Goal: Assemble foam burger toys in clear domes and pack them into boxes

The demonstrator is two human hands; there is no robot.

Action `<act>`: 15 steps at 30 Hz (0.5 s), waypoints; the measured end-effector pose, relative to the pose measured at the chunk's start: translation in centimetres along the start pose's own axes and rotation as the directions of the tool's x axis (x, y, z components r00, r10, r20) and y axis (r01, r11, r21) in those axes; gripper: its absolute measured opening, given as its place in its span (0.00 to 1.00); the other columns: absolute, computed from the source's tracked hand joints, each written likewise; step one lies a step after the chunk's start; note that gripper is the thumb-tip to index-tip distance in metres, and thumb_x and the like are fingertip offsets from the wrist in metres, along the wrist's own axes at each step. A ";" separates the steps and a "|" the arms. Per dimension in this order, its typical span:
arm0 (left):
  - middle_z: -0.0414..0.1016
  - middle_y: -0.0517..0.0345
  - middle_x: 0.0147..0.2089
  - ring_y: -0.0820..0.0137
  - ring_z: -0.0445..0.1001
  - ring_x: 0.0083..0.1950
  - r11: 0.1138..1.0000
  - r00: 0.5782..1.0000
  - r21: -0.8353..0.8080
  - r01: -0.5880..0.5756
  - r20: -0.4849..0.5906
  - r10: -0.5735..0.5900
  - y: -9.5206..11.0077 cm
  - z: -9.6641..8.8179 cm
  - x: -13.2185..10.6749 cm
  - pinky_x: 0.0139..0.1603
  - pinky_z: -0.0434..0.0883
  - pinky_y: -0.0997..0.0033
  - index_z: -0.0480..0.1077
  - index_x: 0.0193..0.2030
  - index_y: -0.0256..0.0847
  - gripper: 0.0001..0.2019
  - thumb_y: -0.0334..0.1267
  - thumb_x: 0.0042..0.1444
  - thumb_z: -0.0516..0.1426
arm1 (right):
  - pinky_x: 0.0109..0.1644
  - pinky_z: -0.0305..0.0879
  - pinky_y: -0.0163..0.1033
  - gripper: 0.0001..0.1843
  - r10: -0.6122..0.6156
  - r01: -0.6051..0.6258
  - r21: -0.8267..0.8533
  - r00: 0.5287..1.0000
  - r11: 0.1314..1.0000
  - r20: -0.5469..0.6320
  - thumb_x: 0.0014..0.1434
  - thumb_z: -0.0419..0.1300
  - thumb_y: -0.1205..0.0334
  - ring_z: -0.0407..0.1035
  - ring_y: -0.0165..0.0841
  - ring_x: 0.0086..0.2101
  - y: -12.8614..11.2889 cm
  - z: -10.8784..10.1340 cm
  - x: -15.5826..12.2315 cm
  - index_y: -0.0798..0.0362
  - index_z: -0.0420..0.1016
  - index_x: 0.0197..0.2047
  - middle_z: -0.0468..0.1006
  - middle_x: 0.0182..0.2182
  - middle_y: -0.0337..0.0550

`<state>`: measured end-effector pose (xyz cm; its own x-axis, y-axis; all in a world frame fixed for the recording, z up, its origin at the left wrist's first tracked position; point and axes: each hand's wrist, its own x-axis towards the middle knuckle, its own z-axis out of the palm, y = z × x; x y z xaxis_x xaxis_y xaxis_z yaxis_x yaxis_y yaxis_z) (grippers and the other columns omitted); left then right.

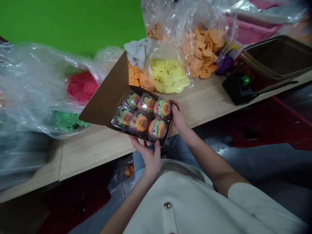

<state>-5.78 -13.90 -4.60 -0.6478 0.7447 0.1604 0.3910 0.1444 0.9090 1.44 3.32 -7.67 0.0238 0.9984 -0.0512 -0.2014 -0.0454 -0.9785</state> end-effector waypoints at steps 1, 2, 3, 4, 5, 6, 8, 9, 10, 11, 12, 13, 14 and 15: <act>0.21 0.48 0.69 0.61 0.33 0.69 1.000 1.000 0.012 0.003 -0.007 -0.002 0.1 0.1 0.0 0.62 0.55 0.55 0.24 0.65 0.49 0.48 0.33 0.50 0.58 | 0.52 0.61 0.42 0.16 -0.004 0.004 -0.006 1.000 1.000 -0.004 0.52 0.49 0.58 0.64 0.33 0.45 0.0 0.0 0.0 0.51 0.69 0.43 0.72 0.44 0.41; 0.21 0.46 0.69 0.61 0.32 0.69 1.000 1.000 0.022 0.008 -0.015 -0.008 0.1 0.3 0.0 0.62 0.56 0.54 0.24 0.66 0.48 0.48 0.32 0.49 0.58 | 0.51 0.61 0.41 0.16 -0.005 0.005 -0.012 1.000 1.000 -0.010 0.52 0.50 0.59 0.65 0.33 0.45 0.1 -0.1 0.1 0.52 0.69 0.43 0.72 0.43 0.41; 0.21 0.46 0.69 0.60 0.32 0.69 1.000 1.000 0.026 0.015 -0.025 -0.014 0.2 0.4 0.0 0.62 0.56 0.54 0.24 0.65 0.48 0.49 0.31 0.48 0.58 | 0.51 0.61 0.41 0.16 -0.001 0.001 -0.019 1.000 1.000 -0.015 0.51 0.50 0.59 0.65 0.33 0.44 0.3 -0.2 0.1 0.52 0.69 0.43 0.72 0.43 0.41; 0.22 0.46 0.68 0.60 0.32 0.69 1.000 0.999 0.022 0.022 -0.034 -0.022 0.3 0.5 0.0 0.61 0.57 0.55 0.24 0.65 0.47 0.49 0.30 0.48 0.58 | 0.50 0.61 0.41 0.16 0.007 -0.007 -0.022 1.000 1.000 -0.019 0.51 0.50 0.59 0.65 0.33 0.43 0.5 -0.3 0.1 0.52 0.69 0.43 0.73 0.42 0.41; 0.22 0.46 0.68 0.61 0.32 0.69 1.000 0.999 0.010 0.030 -0.041 -0.030 0.4 0.6 0.0 0.61 0.58 0.55 0.24 0.65 0.48 0.50 0.30 0.47 0.58 | 0.50 0.61 0.41 0.16 0.019 -0.019 -0.021 1.000 1.000 -0.021 0.51 0.51 0.59 0.66 0.33 0.43 0.7 -0.5 0.2 0.52 0.69 0.43 0.73 0.41 0.41; 0.23 0.47 0.69 0.61 0.34 0.69 0.999 0.998 -0.008 0.038 -0.049 -0.038 0.5 0.5 0.0 0.61 0.58 0.56 0.25 0.65 0.49 0.49 0.30 0.47 0.58 | 0.49 0.62 0.41 0.16 0.033 -0.033 -0.013 0.999 0.999 -0.021 0.51 0.51 0.58 0.66 0.32 0.42 0.8 -0.6 0.2 0.52 0.69 0.42 0.73 0.40 0.40; 0.24 0.49 0.69 0.62 0.37 0.69 0.998 0.998 -0.043 0.052 -0.036 -0.053 0.6 0.1 0.1 0.60 0.59 0.57 0.28 0.65 0.52 0.49 0.32 0.47 0.59 | 0.48 0.62 0.40 0.16 0.057 -0.056 0.023 0.998 0.998 -0.013 0.51 0.51 0.56 0.66 0.32 0.41 0.9 -0.9 0.1 0.52 0.69 0.42 0.74 0.39 0.40; 0.25 0.49 0.69 0.62 0.39 0.69 0.997 0.998 -0.057 0.060 -0.018 -0.061 0.6 -0.3 0.1 0.60 0.59 0.57 0.29 0.65 0.53 0.48 0.33 0.47 0.60 | 0.48 0.62 0.40 0.16 0.063 -0.063 0.042 0.998 0.997 -0.010 0.51 0.52 0.56 0.67 0.32 0.41 0.8 -0.9 0.1 0.52 0.69 0.41 0.74 0.38 0.39; 0.27 0.50 0.69 0.62 0.40 0.69 0.995 0.998 -0.069 0.068 0.004 -0.068 0.6 -0.7 0.1 0.61 0.58 0.56 0.29 0.65 0.54 0.48 0.34 0.47 0.60 | 0.47 0.63 0.40 0.15 0.069 -0.069 0.055 0.998 0.996 -0.006 0.51 0.53 0.55 0.67 0.32 0.40 0.7 -1.0 0.1 0.52 0.70 0.41 0.74 0.38 0.39; 0.28 0.50 0.69 0.62 0.41 0.68 0.994 0.997 -0.080 0.075 0.021 -0.074 0.6 -1.1 0.1 0.61 0.57 0.55 0.30 0.65 0.55 0.47 0.34 0.48 0.59 | 0.47 0.63 0.39 0.15 0.075 -0.075 0.061 0.997 0.995 -0.003 0.51 0.53 0.54 0.67 0.32 0.40 0.5 -1.0 0.1 0.52 0.70 0.40 0.74 0.37 0.39; 0.30 0.51 0.69 0.62 0.41 0.69 0.993 0.997 -0.091 0.081 0.028 -0.079 0.7 -1.5 0.1 0.62 0.55 0.54 0.31 0.65 0.55 0.45 0.35 0.49 0.59 | 0.47 0.63 0.39 0.15 0.080 -0.080 0.063 0.997 0.995 -0.003 0.51 0.54 0.53 0.67 0.32 0.40 0.3 -1.0 0.0 0.52 0.70 0.40 0.74 0.37 0.39; 0.32 0.51 0.69 0.62 0.41 0.69 0.991 0.996 -0.101 0.085 0.025 -0.083 0.7 -1.8 0.2 0.62 0.54 0.53 0.32 0.65 0.56 0.43 0.35 0.50 0.57 | 0.47 0.63 0.40 0.16 0.083 -0.083 0.064 0.997 0.995 -0.004 0.51 0.54 0.53 0.67 0.32 0.39 0.1 -1.0 0.0 0.52 0.71 0.39 0.74 0.36 0.39; 0.33 0.52 0.69 0.63 0.41 0.69 0.990 0.996 -0.112 0.088 0.010 -0.087 0.7 -2.0 0.2 0.62 0.54 0.53 0.33 0.65 0.56 0.41 0.35 0.52 0.56 | 0.47 0.63 0.40 0.16 0.082 -0.082 0.065 0.997 0.995 -0.005 0.51 0.54 0.52 0.67 0.32 0.40 0.0 -1.0 0.0 0.52 0.71 0.39 0.74 0.36 0.39; 0.34 0.52 0.69 0.64 0.41 0.69 0.988 0.996 -0.125 0.088 -0.006 -0.090 0.8 -2.1 0.2 0.62 0.54 0.54 0.33 0.64 0.56 0.40 0.35 0.53 0.55 | 0.47 0.63 0.40 0.16 0.079 -0.078 0.069 0.997 0.995 -0.007 0.51 0.54 0.51 0.67 0.32 0.40 -0.1 -1.0 -0.1 0.52 0.71 0.39 0.74 0.37 0.39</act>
<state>-6.98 -14.94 -3.04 -0.6844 0.7247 0.0807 0.2476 0.1269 0.9605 2.39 3.19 -7.77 0.0151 0.9915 -0.1296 -0.2692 -0.1208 -0.9555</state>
